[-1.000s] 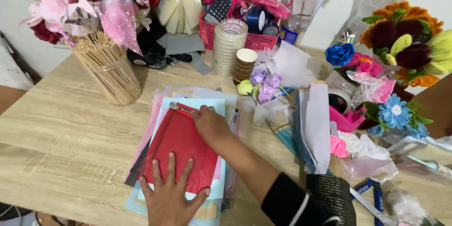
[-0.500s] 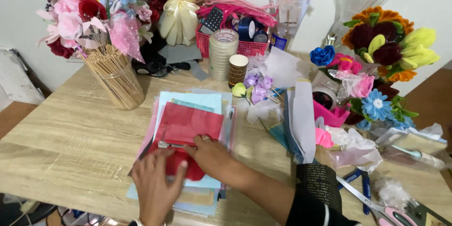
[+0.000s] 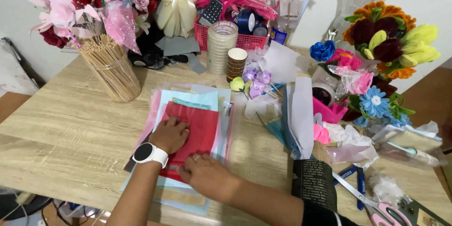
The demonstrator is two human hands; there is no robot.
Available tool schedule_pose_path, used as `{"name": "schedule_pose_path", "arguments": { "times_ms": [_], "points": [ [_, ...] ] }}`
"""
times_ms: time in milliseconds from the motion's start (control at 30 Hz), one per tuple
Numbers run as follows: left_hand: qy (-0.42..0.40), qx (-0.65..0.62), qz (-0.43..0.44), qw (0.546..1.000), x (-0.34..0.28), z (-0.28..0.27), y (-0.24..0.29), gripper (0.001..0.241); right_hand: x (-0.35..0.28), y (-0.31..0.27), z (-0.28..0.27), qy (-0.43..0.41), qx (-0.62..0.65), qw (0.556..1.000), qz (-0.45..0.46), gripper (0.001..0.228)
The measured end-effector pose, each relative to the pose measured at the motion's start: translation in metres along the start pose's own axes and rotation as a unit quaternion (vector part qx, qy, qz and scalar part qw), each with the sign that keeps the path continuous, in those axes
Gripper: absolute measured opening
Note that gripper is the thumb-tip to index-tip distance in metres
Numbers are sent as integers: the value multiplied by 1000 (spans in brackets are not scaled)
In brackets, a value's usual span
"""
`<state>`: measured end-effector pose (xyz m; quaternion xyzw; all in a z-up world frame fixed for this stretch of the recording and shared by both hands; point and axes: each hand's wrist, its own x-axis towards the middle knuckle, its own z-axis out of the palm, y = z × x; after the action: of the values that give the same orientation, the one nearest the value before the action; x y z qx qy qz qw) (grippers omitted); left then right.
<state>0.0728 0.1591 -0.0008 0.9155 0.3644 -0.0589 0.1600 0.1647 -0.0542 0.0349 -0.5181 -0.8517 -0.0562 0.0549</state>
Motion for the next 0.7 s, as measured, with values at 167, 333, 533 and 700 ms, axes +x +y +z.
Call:
{"name": "schedule_pose_path", "arguments": {
  "times_ms": [167, 333, 533, 700],
  "points": [
    [2, -3, -34, 999, -53, -22, 25, 73, -28, -17, -60, -40, 96, 995, -5, 27],
    [117, -76, -14, 990, -70, 3, 20, 80, -33, 26, -172, -220, 402, 864, 209, 42],
    [360, 140, 3, 923, -84, 16, 32, 66, 23, 83, -60, 30, 208, 963, 170, 55],
    [220, 77, -70, 970, -97, 44, 31, 106, 73, 75, 4, -119, -27, 961, 249, 36]
  ]
}}
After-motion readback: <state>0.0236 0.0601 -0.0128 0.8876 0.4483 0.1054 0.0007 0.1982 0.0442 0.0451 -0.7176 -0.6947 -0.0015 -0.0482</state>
